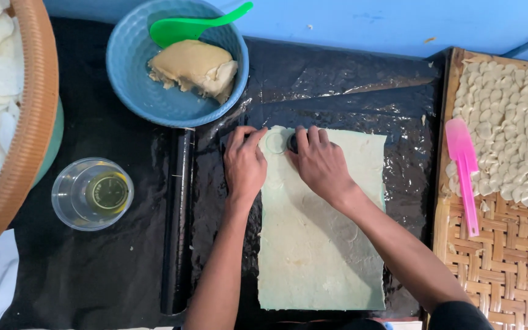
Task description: Cutting out small circular shapes from a flattened sheet of dough using a round cutter.
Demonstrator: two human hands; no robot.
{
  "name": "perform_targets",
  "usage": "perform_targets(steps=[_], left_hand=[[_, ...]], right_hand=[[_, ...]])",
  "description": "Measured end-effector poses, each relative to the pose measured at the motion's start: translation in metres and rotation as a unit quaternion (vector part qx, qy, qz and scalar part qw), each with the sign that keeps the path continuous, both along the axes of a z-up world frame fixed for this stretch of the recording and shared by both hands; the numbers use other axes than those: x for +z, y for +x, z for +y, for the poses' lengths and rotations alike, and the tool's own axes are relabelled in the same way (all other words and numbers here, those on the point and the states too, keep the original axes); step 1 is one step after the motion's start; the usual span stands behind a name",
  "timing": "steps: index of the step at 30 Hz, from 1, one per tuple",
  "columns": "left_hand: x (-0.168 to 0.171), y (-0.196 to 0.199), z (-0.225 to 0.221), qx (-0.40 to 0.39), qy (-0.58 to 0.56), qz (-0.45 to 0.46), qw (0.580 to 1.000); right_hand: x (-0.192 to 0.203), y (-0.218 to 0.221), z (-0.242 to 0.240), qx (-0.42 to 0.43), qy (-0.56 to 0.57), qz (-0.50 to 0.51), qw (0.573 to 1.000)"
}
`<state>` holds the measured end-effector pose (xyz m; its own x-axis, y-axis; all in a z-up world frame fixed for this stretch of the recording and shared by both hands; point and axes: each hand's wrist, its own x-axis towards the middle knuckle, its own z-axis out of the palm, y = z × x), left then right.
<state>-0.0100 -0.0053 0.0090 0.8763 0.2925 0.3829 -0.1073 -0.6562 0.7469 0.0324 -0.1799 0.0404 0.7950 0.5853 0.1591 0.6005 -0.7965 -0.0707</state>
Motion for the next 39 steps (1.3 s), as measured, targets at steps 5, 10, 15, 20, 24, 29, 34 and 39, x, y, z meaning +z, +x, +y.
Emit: perform_targets(steps=[5,10,15,20,24,29,34,39], left_hand=[[-0.001,0.001,-0.001,0.0,0.007,0.009,1.0],[-0.002,0.004,-0.002,0.004,0.008,0.005,1.0],[0.0,0.002,-0.003,0.009,0.011,0.002,1.0],[-0.001,0.001,-0.002,0.003,0.012,-0.002,1.0],[0.0,-0.001,-0.004,0.007,0.01,0.003,1.0],[-0.001,-0.001,-0.002,0.0,0.018,-0.007,1.0],[-0.002,-0.002,-0.005,0.009,0.009,-0.01,1.0],[-0.005,0.0,-0.003,0.012,0.006,-0.009,1.0]], right_hand=[[-0.011,0.002,0.017,-0.09,-0.104,0.036,0.99],[-0.012,0.007,0.004,-0.009,-0.055,-0.067,0.996],[-0.037,0.005,0.011,-0.084,-0.107,-0.073,0.988],[-0.023,0.007,0.006,-0.039,-0.069,-0.043,0.996],[-0.031,-0.002,0.011,-0.087,-0.056,-0.046,0.994],[0.007,-0.001,-0.015,-0.069,0.114,0.086,0.987],[0.032,-0.014,-0.035,-0.117,0.117,0.099,0.981],[0.017,-0.006,-0.037,-0.077,0.062,0.078,0.992]])
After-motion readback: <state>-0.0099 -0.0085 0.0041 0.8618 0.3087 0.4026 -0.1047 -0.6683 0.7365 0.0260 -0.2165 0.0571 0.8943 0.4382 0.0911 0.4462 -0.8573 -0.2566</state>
